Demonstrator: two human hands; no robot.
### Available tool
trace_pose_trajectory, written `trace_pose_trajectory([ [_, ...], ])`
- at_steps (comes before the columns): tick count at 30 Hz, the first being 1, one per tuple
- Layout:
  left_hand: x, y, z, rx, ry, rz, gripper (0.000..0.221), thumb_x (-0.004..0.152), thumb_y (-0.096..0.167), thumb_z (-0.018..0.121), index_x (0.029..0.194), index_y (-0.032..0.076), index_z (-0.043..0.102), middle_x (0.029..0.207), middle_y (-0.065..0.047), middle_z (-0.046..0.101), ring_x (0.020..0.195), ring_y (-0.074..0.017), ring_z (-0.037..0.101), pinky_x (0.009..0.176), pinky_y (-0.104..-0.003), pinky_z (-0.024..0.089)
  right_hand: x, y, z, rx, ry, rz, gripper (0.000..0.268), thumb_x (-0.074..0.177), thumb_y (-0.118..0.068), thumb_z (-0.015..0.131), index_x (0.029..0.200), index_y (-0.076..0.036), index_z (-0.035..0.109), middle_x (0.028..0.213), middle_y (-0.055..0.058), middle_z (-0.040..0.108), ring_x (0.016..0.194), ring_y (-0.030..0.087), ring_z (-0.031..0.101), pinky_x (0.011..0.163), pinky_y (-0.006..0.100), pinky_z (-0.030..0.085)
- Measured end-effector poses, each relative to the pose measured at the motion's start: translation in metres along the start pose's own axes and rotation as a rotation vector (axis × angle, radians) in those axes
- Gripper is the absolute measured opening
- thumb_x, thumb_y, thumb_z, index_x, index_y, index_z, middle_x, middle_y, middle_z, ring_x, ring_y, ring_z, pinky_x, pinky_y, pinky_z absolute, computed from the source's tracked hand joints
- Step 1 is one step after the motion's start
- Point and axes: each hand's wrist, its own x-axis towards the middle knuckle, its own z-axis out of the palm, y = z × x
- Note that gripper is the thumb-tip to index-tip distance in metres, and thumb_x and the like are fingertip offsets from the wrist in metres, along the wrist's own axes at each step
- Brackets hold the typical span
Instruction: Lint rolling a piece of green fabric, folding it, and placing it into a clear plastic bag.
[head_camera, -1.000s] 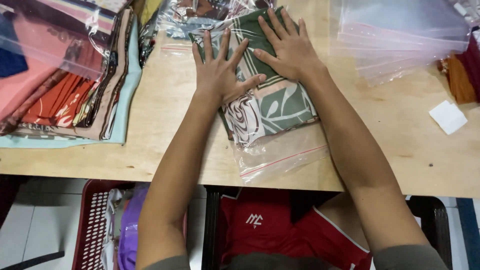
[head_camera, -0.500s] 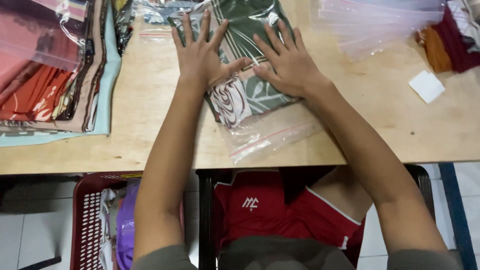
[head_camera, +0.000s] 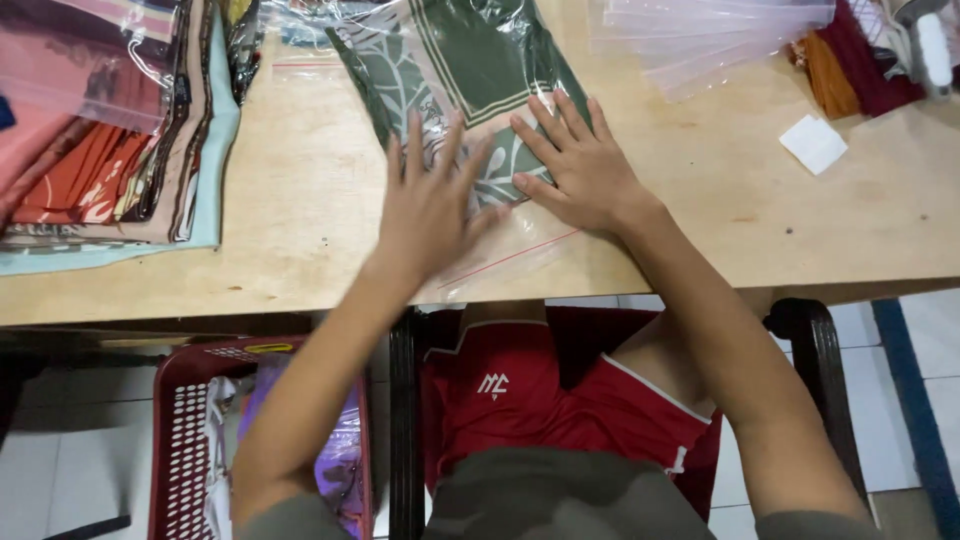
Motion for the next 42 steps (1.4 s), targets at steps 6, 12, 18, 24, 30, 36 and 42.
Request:
trace_pose_trajectory([
  [6, -0.061, 0.007, 0.031, -0.167, 0.238, 0.163, 0.069, 0.107, 0.066, 0.038, 0.165, 0.029, 0.031, 0.172, -0.008, 0.018, 0.158, -0.0438, 0.005, 0.127, -0.060, 0.012, -0.001, -0.002, -0.002, 0.005, 0.021, -0.023, 0.076, 0.104, -0.063, 0.022, 0.166, -0.018, 0.018, 0.172, 0.012, 0.013, 0.157, 0.034, 0.002, 0.123, 0.056, -0.005],
  [12, -0.077, 0.019, 0.023, -0.139, 0.280, 0.142, 0.072, 0.108, 0.067, 0.041, 0.167, 0.028, 0.025, 0.173, -0.007, 0.018, 0.159, -0.0425, 0.010, 0.130, -0.057, 0.015, -0.006, -0.005, -0.005, 0.008, 0.059, -0.028, 0.074, 0.105, -0.061, 0.026, 0.165, -0.017, 0.023, 0.171, 0.014, 0.017, 0.157, 0.034, 0.005, 0.123, 0.056, -0.002],
  [18, -0.125, 0.030, 0.026, -0.170, 0.364, 0.218, 0.062, 0.107, 0.043, 0.058, 0.157, 0.010, 0.040, 0.165, -0.016, 0.035, 0.153, -0.0453, 0.030, 0.124, -0.056, 0.031, -0.027, -0.032, 0.006, -0.421, 0.395, -0.210, 0.050, 0.112, -0.036, 0.052, 0.153, -0.009, 0.055, 0.157, 0.020, 0.053, 0.148, 0.041, 0.043, 0.121, 0.062, 0.029],
  [24, -0.139, 0.027, 0.058, -0.191, 0.686, 0.156, 0.036, 0.093, 0.024, 0.078, 0.128, 0.015, 0.074, 0.111, -0.004, 0.068, 0.108, -0.0280, 0.065, 0.103, -0.043, 0.057, -0.083, -0.109, 0.055, -0.034, 0.669, -0.272, 0.023, 0.090, -0.028, 0.069, 0.105, -0.010, 0.073, 0.101, 0.013, 0.066, 0.093, 0.035, 0.065, 0.078, 0.049, 0.051],
  [30, -0.128, 0.022, 0.051, -0.239, 0.879, 0.173, 0.017, 0.096, 0.015, 0.074, 0.111, 0.015, 0.081, 0.098, -0.005, 0.072, 0.093, -0.0237, 0.068, 0.086, -0.039, 0.062, -0.090, -0.130, 0.069, -0.084, 0.659, -0.201, 0.049, 0.091, -0.036, 0.073, 0.129, -0.006, 0.067, 0.120, 0.015, 0.062, 0.115, 0.039, 0.059, 0.105, 0.062, 0.045],
  [36, -0.120, 0.021, 0.059, -0.251, 0.892, 0.184, 0.018, 0.101, 0.014, 0.065, 0.101, 0.017, 0.083, 0.084, -0.002, 0.069, 0.082, -0.0218, 0.066, 0.079, -0.040, 0.059, -0.071, -0.128, 0.076, -0.220, 0.970, -0.228, 0.009, 0.100, -0.014, 0.067, 0.103, -0.011, 0.076, 0.101, 0.009, 0.065, 0.097, 0.033, 0.068, 0.092, 0.060, 0.056],
  [42, -0.119, 0.026, 0.049, -0.201, 0.886, 0.155, 0.015, 0.101, 0.011, 0.067, 0.095, 0.013, 0.081, 0.078, -0.004, 0.062, 0.077, -0.0228, 0.062, 0.080, -0.040, 0.055, -0.064, -0.130, 0.078, -0.198, 1.072, -0.186, 0.010, 0.099, -0.017, 0.070, 0.093, -0.019, 0.078, 0.092, 0.003, 0.070, 0.091, 0.029, 0.070, 0.084, 0.057, 0.059],
])
